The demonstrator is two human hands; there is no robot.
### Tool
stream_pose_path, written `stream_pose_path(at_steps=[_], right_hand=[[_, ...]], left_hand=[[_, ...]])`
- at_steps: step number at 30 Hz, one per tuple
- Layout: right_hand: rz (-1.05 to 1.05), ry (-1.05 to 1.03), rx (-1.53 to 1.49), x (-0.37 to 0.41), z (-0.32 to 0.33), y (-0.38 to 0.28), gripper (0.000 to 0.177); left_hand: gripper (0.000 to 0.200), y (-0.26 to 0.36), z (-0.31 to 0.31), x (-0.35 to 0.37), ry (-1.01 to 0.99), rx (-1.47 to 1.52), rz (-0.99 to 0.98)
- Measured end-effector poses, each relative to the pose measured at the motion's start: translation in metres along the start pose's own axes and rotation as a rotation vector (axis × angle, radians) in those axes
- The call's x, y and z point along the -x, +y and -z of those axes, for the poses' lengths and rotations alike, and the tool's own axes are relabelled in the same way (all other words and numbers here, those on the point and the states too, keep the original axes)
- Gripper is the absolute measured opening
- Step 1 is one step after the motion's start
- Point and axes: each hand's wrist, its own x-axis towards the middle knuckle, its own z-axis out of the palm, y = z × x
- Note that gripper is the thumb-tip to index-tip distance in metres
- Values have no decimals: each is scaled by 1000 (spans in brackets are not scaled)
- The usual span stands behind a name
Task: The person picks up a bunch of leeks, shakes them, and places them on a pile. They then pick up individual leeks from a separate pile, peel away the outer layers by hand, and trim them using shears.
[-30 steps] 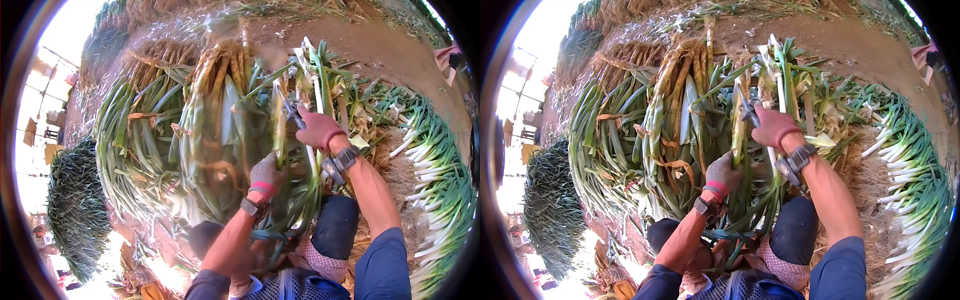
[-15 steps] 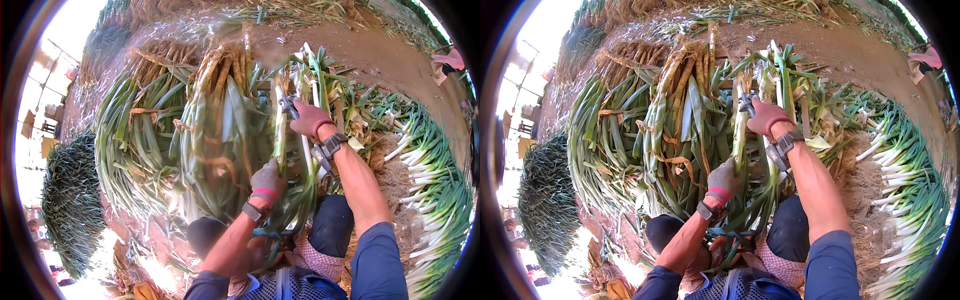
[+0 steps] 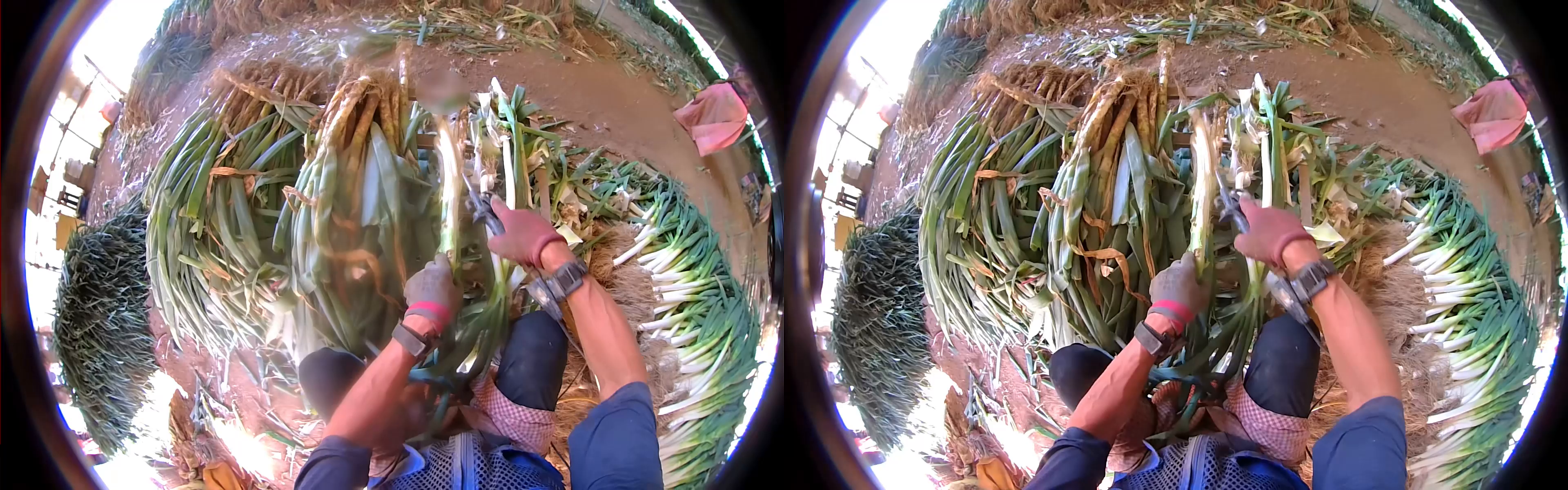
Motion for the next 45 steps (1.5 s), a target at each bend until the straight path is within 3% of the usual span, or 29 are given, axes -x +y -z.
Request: stream_pose_path(at_steps=[7,10,11,14,17,24,31,37,39,43,45], right_hand=[[71,-118,108,90,-13,-12,87],[105,-161,138,114,-17,-14,90],[104,-160,145,120,-19,-14,90],[161,-82,161,134,-32,-5,91],[96,11,173,143,-30,-6,88],[56,-7,161,89,-18,-29,84],[58,105,195,11,-17,-42,83],[-129,-94,25,14,1,-69,84],[-66,33,112,-5,-14,-49,80],[44,86,97,-9,-32,-34,78],[70,151,106,-12,-35,-25,86]], left_hand=[[44,2,23,11,7,25,12],[73,3,45,17,-35,217,37],[73,3,49,19,-33,223,37],[80,4,60,29,4,440,-38],[74,-5,56,30,-47,551,-89],[47,-2,36,61,-137,240,-56],[48,-7,22,74,-98,172,-47],[61,-4,18,81,-119,132,-79],[68,-5,17,79,-111,136,-91],[67,-5,15,84,-92,138,-104],[66,-4,12,83,-96,136,-120]])
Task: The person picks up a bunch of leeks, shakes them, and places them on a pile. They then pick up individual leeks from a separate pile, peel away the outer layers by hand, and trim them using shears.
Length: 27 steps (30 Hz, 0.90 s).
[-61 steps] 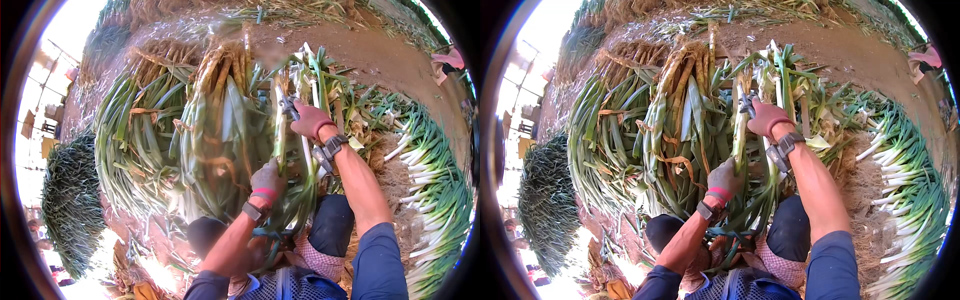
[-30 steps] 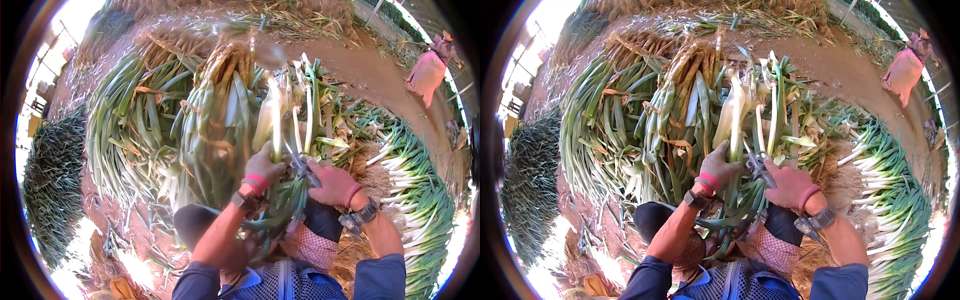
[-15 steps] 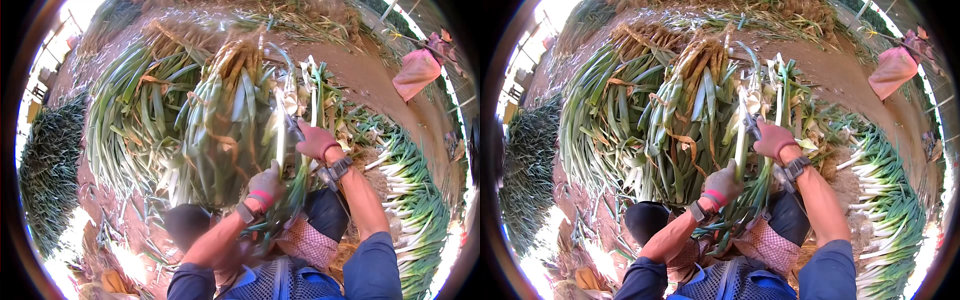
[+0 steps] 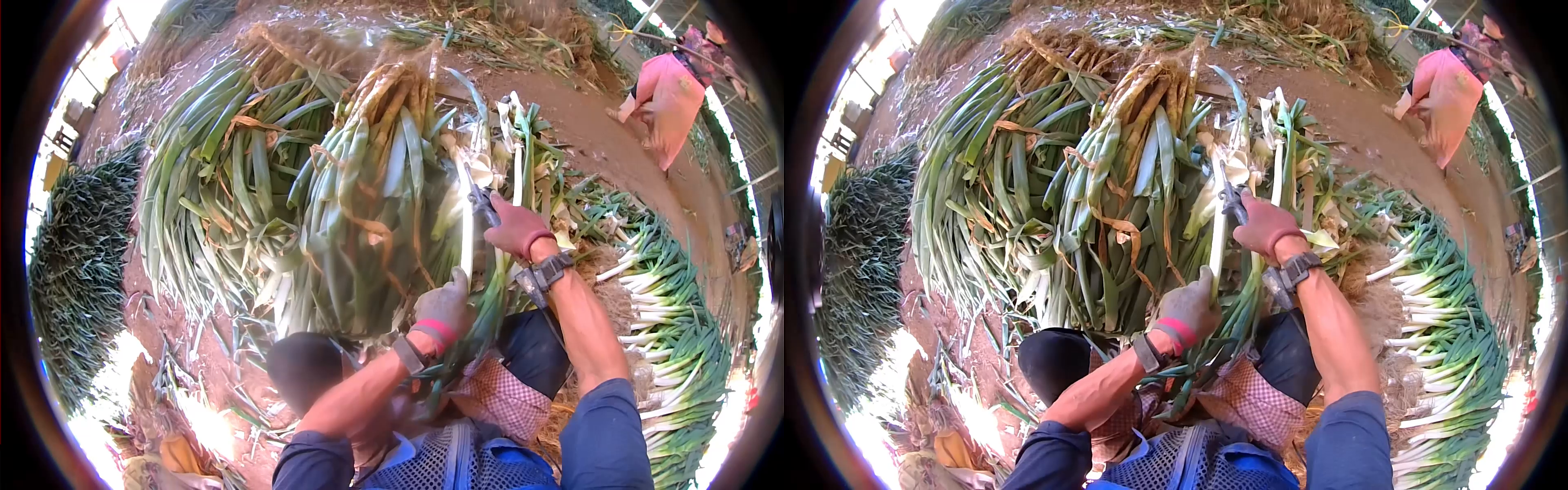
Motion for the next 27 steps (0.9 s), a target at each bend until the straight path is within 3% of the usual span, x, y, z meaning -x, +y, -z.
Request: stream_pose_path(at_steps=[6,11,14,16,18,19,22,27], right_hand=[[-116,-171,-20,51,30,6,82],[-96,-55,8,101,20,70,99],[-227,24,45,140,22,88,96],[-229,41,0,161,29,91,94],[-78,-61,-74,179,38,85,93],[31,-46,-53,179,33,85,95],[51,-100,-29,175,37,73,95],[-58,-310,118,136,44,63,93]], left_hand=[[62,4,0,12,2,141,-73],[58,24,-5,34,58,224,-201],[63,27,-24,37,-12,216,-248],[64,33,-35,38,-68,145,-216],[63,40,-48,36,-76,138,-253],[65,46,-54,33,-108,169,-244],[68,63,-67,33,-175,187,-265],[74,79,-79,51,-328,141,-332]])
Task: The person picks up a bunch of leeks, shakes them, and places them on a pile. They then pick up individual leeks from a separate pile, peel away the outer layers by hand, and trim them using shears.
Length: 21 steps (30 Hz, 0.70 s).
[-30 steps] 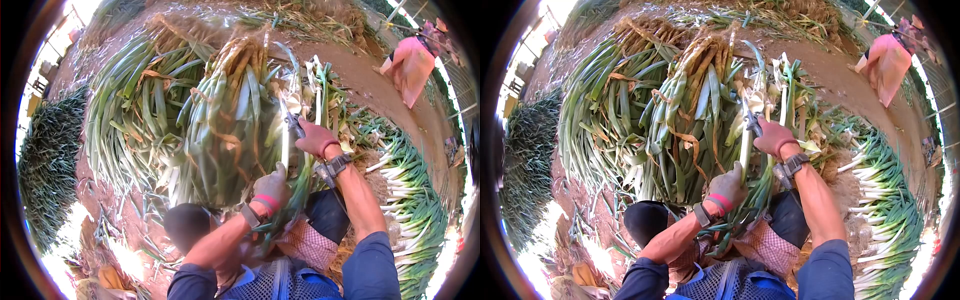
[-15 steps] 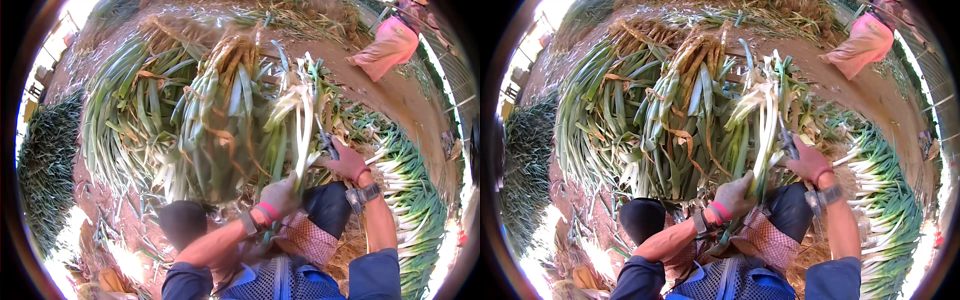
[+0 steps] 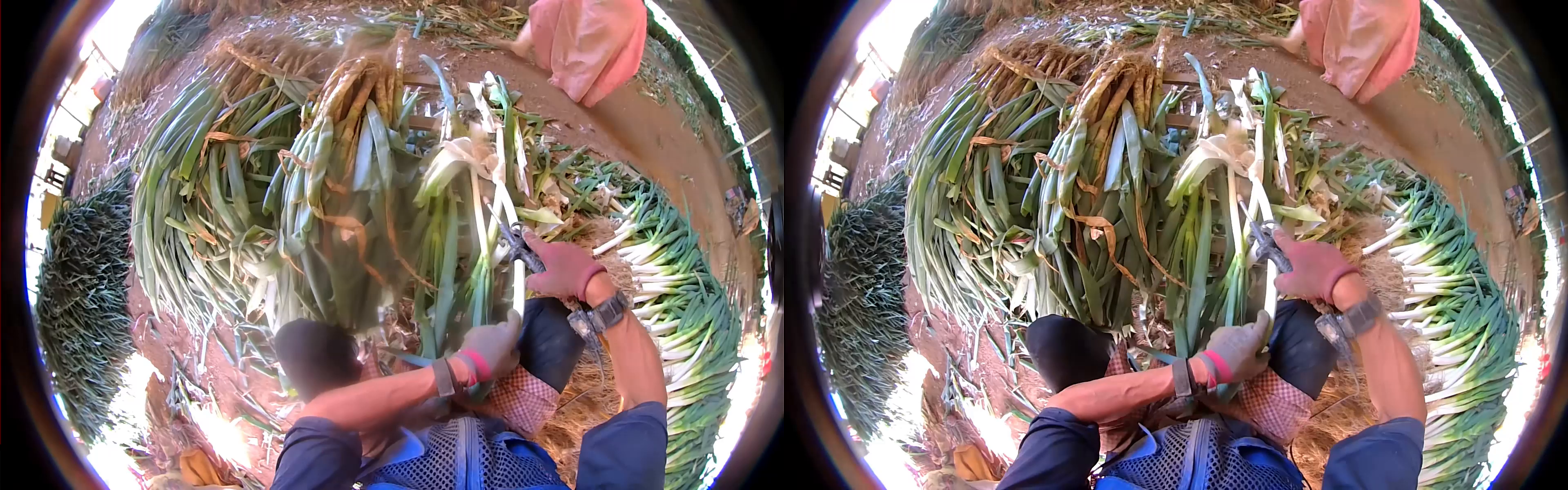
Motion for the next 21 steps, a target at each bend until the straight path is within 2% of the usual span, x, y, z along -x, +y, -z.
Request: stream_pose_path(at_steps=[4,11,13,14,15,17,19,20,21], right_hand=[[-39,67,39,-31,-11,27,93],[-91,32,20,-51,-11,33,94],[-14,129,8,-67,-13,37,90],[69,319,96,-78,-21,42,89],[72,320,93,-86,-22,53,89],[-148,311,3,-91,10,54,82],[-284,521,-103,-94,30,80,82],[-424,509,-213,-83,49,78,78],[-426,507,-215,-82,47,86,78]], left_hand=[[79,4,-7,3,-81,16,-19],[81,27,-8,7,-162,23,22],[82,33,-3,9,-130,67,28],[82,33,-2,7,-131,65,30],[83,33,-1,6,-87,66,42],[83,32,4,0,-44,67,57],[86,29,12,-13,38,153,-28],[81,36,19,-19,40,202,-10],[81,36,22,-27,37,202,-9]])
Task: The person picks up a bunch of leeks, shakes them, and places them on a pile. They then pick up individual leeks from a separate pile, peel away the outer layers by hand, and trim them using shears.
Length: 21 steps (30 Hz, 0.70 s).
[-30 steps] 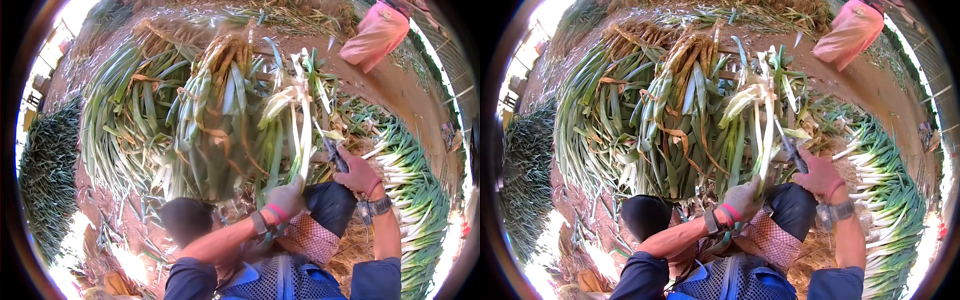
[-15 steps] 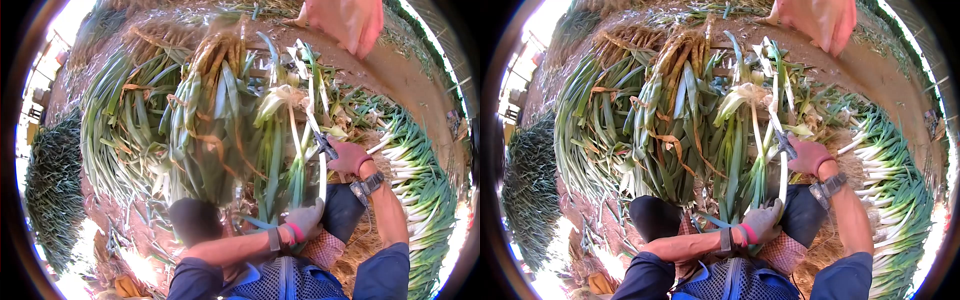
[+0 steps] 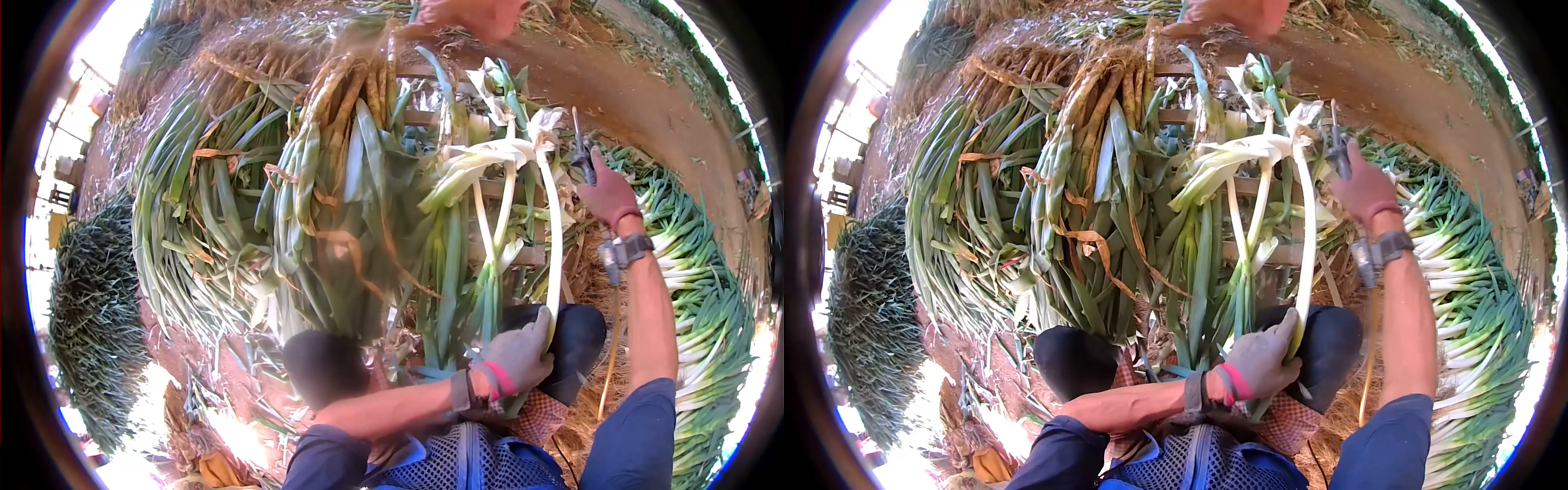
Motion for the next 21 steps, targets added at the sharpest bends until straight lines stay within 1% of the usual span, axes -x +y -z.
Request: stream_pose_path(at_steps=[2,3,4,6,7,8,9,10,12,13,15,16,18,19,20,21], right_hand=[[149,-48,-43,2,6,19,76],[194,-130,-55,6,2,24,80],[193,-129,-53,16,-3,23,80],[276,-237,-9,43,-17,20,89],[274,-241,-15,56,-21,14,89],[299,-314,-26,69,-21,7,91],[325,-386,-35,81,-21,1,93],[369,-412,-25,88,-23,-2,93],[433,-491,3,95,-26,-7,92],[431,-491,3,97,-28,-7,92],[498,-459,-50,97,-31,-5,94],[494,-456,-56,96,-31,-5,94],[464,-494,-14,94,-30,-3,96],[464,-497,-20,93,-31,-2,96],[448,-506,-43,91,-31,0,96],[432,-512,-66,89,-30,1,96]], left_hand=[[74,-3,2,-19,-11,-12,51],[67,-10,6,-28,-21,-34,64],[67,-19,13,-39,-22,-32,62],[68,-37,40,-60,-14,-230,84],[67,-45,64,-72,140,-285,119],[67,-54,92,-85,293,-341,148],[67,-70,114,-99,479,-481,161],[67,-90,132,-113,669,-620,169],[69,-121,157,-134,816,-717,260],[69,-125,163,-136,814,-717,258],[68,-131,172,-141,498,-487,503],[68,-133,177,-145,494,-493,499],[65,-138,183,-150,338,-585,591],[51,-139,188,-150,368,-593,554],[51,-139,193,-150,367,-599,558],[47,-139,199,-151,325,-541,566]])
